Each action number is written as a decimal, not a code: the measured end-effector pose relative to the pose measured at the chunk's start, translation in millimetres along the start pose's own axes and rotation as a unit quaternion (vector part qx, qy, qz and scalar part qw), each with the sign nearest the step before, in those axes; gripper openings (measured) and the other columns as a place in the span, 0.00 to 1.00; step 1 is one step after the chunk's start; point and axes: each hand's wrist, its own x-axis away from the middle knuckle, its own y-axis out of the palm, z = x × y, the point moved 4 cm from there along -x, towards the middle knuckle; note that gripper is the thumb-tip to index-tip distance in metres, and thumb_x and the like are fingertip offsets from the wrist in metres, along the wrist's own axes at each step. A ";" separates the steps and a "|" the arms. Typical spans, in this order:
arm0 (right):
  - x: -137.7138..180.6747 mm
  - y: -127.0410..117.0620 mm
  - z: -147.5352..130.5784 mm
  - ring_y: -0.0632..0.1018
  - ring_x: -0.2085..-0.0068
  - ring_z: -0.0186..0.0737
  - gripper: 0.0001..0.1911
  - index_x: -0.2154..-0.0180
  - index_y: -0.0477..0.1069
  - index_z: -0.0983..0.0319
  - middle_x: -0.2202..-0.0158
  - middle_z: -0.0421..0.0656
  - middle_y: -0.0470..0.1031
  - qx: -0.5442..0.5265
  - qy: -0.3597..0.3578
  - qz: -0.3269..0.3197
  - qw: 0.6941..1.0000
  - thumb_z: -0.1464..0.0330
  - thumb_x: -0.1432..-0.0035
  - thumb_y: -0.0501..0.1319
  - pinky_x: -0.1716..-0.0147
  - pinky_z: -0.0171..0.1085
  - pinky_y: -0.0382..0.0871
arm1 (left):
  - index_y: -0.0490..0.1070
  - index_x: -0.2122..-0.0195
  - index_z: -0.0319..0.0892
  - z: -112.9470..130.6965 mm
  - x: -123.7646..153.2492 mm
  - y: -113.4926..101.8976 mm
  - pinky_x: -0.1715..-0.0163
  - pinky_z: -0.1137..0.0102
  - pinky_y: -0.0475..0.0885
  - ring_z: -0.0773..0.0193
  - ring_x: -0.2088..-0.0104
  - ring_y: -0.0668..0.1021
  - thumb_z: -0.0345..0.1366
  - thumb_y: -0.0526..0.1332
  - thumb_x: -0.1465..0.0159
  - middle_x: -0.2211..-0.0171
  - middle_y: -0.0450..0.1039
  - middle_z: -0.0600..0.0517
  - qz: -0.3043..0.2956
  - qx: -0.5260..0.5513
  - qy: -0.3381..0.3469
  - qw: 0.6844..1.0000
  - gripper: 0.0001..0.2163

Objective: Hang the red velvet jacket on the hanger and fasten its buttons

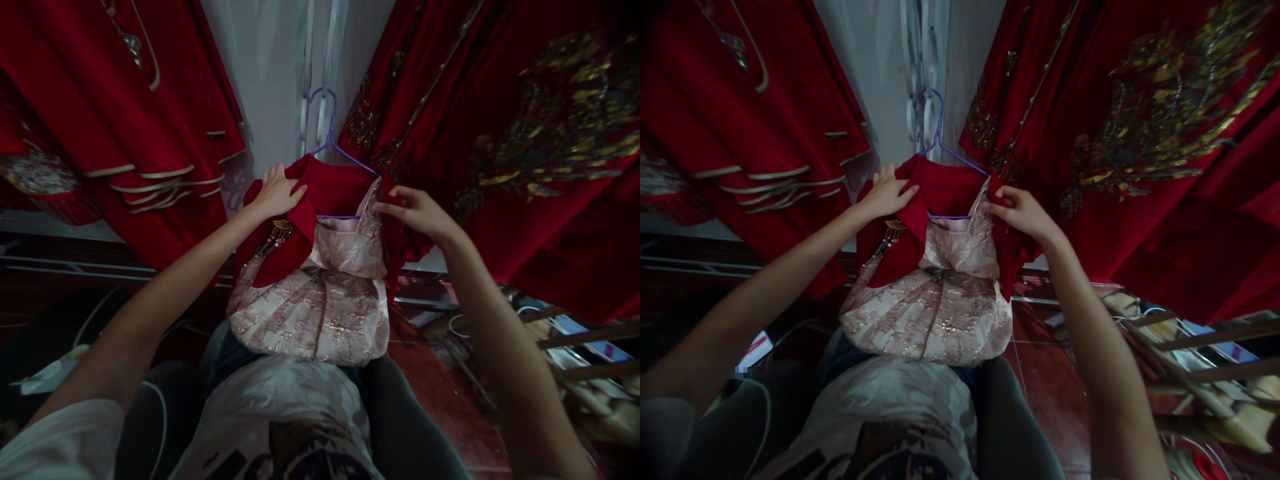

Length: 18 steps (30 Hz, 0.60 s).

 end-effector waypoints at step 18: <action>-2.4 115.7 -33.7 0.64 0.68 0.32 0.15 0.65 0.59 0.59 0.67 0.37 0.62 -0.320 -0.030 -0.110 0.941 0.74 0.60 0.55 0.68 0.32 0.61 | 0.67 0.51 0.41 65.8 58.8 9.3 0.39 0.47 0.52 0.42 0.39 0.60 0.37 0.55 0.36 0.42 0.58 0.39 0.063 -0.090 0.046 0.993 0.13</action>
